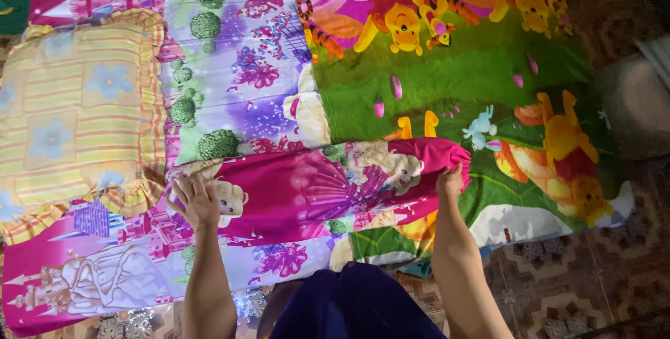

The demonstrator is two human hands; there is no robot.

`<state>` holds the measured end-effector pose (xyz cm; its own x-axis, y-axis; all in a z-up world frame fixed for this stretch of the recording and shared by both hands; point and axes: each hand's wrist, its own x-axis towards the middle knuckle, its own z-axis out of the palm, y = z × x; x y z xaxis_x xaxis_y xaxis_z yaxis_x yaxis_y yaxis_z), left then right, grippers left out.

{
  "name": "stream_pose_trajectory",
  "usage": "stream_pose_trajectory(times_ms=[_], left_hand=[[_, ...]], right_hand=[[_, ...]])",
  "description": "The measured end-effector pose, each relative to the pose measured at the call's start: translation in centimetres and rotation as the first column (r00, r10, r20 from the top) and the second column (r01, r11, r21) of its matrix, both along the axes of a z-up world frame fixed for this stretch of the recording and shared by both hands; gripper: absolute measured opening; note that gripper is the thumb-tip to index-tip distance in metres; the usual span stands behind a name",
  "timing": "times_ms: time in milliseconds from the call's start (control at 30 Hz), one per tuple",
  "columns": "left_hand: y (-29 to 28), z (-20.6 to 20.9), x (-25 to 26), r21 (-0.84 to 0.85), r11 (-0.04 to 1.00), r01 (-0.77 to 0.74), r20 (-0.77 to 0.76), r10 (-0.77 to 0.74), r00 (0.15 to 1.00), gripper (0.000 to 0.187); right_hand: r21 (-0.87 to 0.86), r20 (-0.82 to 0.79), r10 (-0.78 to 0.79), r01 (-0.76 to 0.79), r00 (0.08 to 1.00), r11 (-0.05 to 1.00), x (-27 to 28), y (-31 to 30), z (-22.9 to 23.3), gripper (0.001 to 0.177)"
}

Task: Putting a case on a bolster pillow and smoothing out the bedsheets on a floor mattress.

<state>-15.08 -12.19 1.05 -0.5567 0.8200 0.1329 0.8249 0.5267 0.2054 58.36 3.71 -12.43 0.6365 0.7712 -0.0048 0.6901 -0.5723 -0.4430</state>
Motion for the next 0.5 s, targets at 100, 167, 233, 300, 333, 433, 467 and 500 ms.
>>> stream_pose_trajectory(times_ms=[100, 167, 233, 300, 333, 433, 467, 500], left_hand=[[-0.3, -1.3, 1.0, -0.035, 0.999, 0.037, -0.009, -0.037, 0.999, 0.059], [-0.4, -1.4, 1.9, -0.038, 0.998, 0.041, -0.008, -0.041, 0.999, 0.063], [-0.5, -0.7, 2.7, -0.052, 0.998, 0.033, -0.002, -0.033, 0.999, 0.064], [-0.5, -0.3, 3.3, -0.064, 0.998, 0.024, 0.003, -0.024, 1.0, 0.065], [-0.4, -0.2, 3.5, -0.089, 0.996, 0.016, 0.01, -0.016, 1.0, 0.066], [-0.4, -0.2, 3.1, -0.118, 0.993, 0.005, 0.009, -0.004, 1.0, 0.068], [-0.4, -0.3, 2.9, -0.122, 0.993, 0.004, 0.004, -0.004, 1.0, 0.069], [-0.3, -0.6, 2.7, -0.121, 0.993, 0.003, 0.002, -0.002, 1.0, 0.069]], right_hand=[[-0.075, -0.104, 0.059, -0.067, 0.993, 0.995, 4.7, 1.1, -5.4, 0.04], [-0.076, -0.042, 0.16, -0.162, 0.986, 0.984, 5.5, 1.8, -5.3, 0.028], [-0.11, -0.043, 0.174, -0.177, 0.984, 0.978, 4.6, 1.5, -2.2, 0.03], [-0.142, -0.044, 0.189, -0.194, 0.981, 0.971, 3.7, 1.2, 1.2, 0.033], [-0.13, 0.002, 0.076, -0.075, 0.997, 0.989, 3.3, 1.1, 2.9, 0.031], [-0.147, 0.028, -0.171, 0.173, 0.985, 0.974, 3.4, 1.6, 3.3, 0.027], [-0.185, 0.015, -0.303, 0.3, 0.953, 0.936, 3.7, 2.1, 2.7, 0.026], [-0.185, 0.013, -0.302, 0.299, 0.953, 0.936, 3.9, 2.1, 2.4, 0.026]])
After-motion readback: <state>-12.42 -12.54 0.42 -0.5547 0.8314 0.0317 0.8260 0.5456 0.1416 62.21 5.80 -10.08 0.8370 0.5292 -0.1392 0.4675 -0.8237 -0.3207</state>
